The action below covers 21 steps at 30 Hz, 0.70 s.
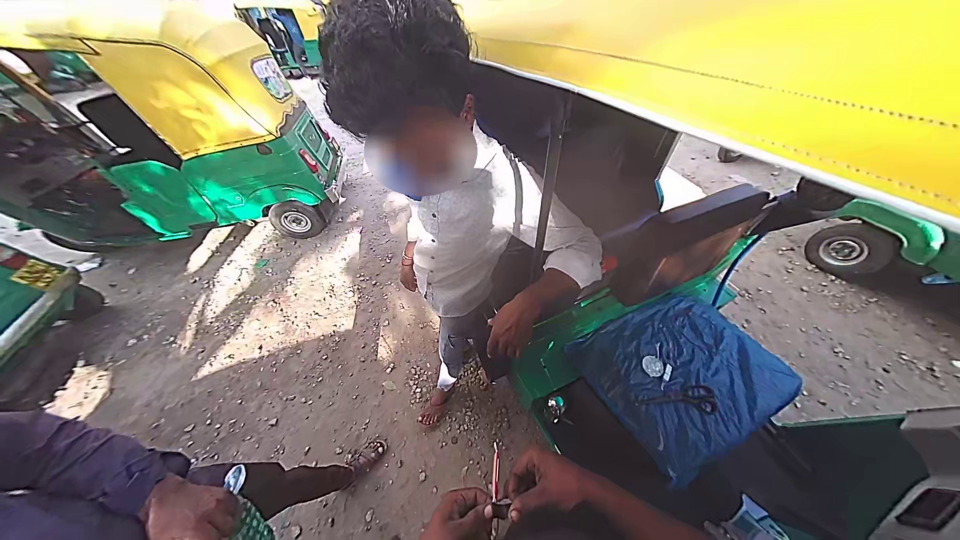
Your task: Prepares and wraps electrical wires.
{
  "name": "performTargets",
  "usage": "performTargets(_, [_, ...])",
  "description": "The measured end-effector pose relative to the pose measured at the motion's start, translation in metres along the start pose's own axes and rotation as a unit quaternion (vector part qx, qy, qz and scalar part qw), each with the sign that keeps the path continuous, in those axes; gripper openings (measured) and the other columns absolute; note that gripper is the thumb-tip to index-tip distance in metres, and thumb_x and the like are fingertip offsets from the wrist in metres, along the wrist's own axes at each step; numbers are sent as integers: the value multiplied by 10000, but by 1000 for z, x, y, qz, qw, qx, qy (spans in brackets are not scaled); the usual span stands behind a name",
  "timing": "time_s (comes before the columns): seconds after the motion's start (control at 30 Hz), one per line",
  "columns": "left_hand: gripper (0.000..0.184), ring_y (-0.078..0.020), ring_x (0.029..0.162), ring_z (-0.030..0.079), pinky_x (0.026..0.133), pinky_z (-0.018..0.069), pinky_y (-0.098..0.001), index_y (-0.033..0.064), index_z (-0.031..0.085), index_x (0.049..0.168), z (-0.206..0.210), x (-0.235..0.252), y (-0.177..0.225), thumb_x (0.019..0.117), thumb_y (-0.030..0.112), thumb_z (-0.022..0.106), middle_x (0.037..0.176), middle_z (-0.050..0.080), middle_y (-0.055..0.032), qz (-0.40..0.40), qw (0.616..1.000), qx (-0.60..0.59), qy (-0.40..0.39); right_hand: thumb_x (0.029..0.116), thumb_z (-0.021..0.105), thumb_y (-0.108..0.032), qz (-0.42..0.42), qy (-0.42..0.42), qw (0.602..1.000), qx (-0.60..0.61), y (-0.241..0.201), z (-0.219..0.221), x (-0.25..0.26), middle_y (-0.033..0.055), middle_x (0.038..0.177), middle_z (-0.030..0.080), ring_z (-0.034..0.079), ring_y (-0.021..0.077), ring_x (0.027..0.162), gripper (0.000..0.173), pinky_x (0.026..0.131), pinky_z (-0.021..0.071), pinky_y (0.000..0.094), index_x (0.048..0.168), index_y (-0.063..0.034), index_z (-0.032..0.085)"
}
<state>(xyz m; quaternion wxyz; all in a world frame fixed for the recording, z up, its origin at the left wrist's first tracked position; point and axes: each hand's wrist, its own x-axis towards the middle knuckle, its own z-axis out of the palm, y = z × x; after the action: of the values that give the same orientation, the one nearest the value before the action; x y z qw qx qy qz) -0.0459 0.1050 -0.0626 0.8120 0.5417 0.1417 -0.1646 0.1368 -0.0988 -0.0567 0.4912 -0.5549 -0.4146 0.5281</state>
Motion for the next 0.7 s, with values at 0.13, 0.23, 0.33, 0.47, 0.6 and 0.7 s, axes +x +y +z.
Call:
performTargets(0.13, [180, -124, 705, 655, 701, 577, -343, 51, 706, 949, -6, -12, -3, 989, 221, 663, 770, 679, -25, 12, 1000, -24, -16, 904, 799, -229, 5, 5, 999, 41, 3, 14, 6, 41, 791, 708, 654, 119, 678, 211, 661, 570, 327, 904, -32, 724])
performTargets(0.23, [148, -107, 686, 630, 681, 559, -327, 67, 698, 928, -5, -14, -7, 980, 203, 675, 754, 659, -7, 22, 999, -26, -27, 909, 794, -214, 21, 19, 998, 52, 1, 24, 4, 62, 790, 705, 676, 156, 678, 212, 672, 601, 364, 896, -21, 706])
performTargets(0.33, [166, -116, 680, 645, 673, 564, -322, 53, 708, 931, -11, -20, -13, 953, 218, 717, 756, 679, -34, 18, 997, -72, -19, 903, 803, -218, 33, 11, 997, 68, -6, 36, 9, 61, 778, 691, 679, 170, 685, 227, 692, 608, 378, 926, -22, 692])
performTargets(0.47, [223, -125, 683, 657, 677, 566, -311, 61, 730, 896, -23, -30, -19, 884, 269, 808, 769, 697, -62, 25, 991, -129, -17, 877, 833, -202, 64, 31, 991, 111, -10, 56, 18, 91, 901, 717, 723, 215, 774, 332, 733, 638, 412, 1092, -32, 643])
performTargets(0.6, [267, -120, 671, 655, 661, 566, -299, 68, 730, 861, -24, -40, -26, 812, 287, 874, 764, 693, -63, 18, 988, -152, -9, 883, 824, -176, 94, 40, 986, 134, -16, 75, 18, 123, 1030, 731, 741, 240, 855, 496, 773, 645, 427, 1284, -25, 575])
performTargets(0.7, [254, -132, 701, 673, 683, 581, -308, 55, 725, 863, -28, -48, -29, 807, 248, 879, 799, 705, -81, 19, 986, -167, 14, 889, 818, -179, 100, 41, 986, 124, -14, 84, 27, 124, 1012, 726, 735, 226, 832, 468, 761, 643, 415, 1264, -14, 593])
